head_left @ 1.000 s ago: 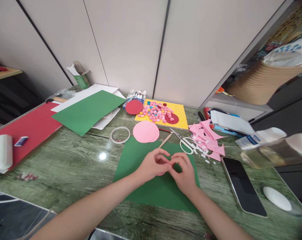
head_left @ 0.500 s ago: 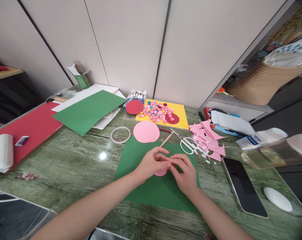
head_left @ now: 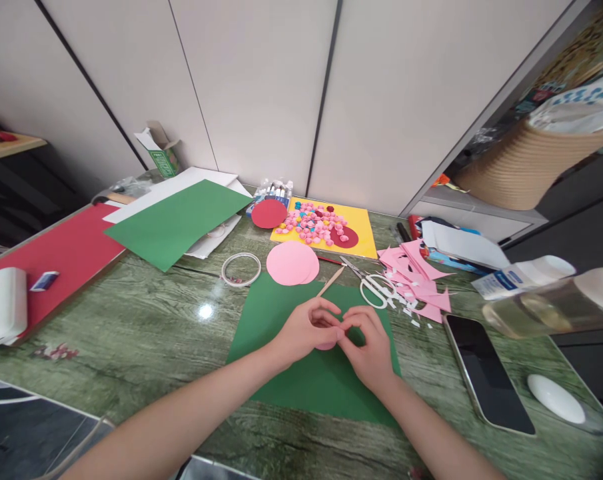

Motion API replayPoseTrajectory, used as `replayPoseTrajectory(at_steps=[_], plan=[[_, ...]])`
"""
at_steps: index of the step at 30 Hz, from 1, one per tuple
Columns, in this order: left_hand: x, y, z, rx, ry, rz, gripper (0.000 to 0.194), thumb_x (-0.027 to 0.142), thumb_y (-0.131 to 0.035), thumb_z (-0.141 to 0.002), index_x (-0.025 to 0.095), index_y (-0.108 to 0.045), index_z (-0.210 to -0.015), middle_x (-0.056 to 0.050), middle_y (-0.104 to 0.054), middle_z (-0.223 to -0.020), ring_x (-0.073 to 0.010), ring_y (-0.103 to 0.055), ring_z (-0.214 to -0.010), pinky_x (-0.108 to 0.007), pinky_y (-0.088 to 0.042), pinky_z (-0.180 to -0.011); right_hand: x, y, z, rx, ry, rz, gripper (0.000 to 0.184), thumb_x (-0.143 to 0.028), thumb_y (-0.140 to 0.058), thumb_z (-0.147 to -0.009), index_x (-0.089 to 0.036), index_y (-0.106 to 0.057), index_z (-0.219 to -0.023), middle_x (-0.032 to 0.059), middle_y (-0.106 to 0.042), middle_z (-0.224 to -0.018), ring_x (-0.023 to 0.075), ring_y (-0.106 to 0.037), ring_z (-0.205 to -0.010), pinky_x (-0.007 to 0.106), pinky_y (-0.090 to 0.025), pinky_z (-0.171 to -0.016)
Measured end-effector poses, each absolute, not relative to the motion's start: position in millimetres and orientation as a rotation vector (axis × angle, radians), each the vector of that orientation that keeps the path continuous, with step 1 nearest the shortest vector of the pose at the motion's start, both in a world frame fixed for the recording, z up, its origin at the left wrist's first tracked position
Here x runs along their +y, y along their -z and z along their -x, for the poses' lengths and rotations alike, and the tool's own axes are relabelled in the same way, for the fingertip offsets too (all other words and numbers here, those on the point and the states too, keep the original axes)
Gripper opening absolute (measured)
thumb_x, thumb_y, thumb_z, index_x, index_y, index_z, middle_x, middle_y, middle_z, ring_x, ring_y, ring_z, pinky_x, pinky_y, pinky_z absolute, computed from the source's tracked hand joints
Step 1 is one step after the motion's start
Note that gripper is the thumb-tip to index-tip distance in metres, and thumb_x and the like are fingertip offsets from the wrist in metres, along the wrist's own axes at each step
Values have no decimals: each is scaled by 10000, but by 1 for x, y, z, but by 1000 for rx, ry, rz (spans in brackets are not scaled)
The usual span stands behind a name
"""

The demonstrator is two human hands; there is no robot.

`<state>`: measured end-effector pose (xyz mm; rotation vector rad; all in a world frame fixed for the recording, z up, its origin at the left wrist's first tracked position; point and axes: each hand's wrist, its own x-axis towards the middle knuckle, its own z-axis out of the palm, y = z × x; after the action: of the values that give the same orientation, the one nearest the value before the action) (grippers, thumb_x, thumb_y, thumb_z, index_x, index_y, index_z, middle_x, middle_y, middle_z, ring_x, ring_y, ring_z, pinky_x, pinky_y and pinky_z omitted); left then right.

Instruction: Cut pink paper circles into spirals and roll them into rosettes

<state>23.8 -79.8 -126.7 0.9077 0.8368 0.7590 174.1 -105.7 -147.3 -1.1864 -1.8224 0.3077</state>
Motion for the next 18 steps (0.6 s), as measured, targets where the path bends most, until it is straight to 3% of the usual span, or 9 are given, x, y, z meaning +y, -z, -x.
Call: replayPoseTrajectory(at_steps=[7,12,18], plan=[[-76,124,-22,855,-820,-849,368,198,-740,-586,142,-507,-866,-6,-632,-690,-88,-573,-612,-198,-418,-581,-106,146,-175,-1829,-319,1165,104,-158,-567,-796,-219,-603,-872,33,-547,-869,127,-560,-679,284,-488,-635],[-77,129,-20,833,-806,-818,386,223,-731,-605,161,-510,-915,2,-628,-707,-91,-579,-595,-216,-429,-588,-104,151,-176,-1876,-322,1131,230,-149,-523,-828,-255,-625,-1006,52,-583,-916,169,-590,-832,318,-501,-719],[-77,129,-21,834,-787,-808,410,251,-736,-603,160,-516,-937,3,-626,-728,-73,-561,-565,-210,-416,-583,-104,153,-177,-1833,-290,1168,172,-177,-541,-822,-247,-638,-947,49,-589,-889,168,-593,-809,315,-501,-700]])
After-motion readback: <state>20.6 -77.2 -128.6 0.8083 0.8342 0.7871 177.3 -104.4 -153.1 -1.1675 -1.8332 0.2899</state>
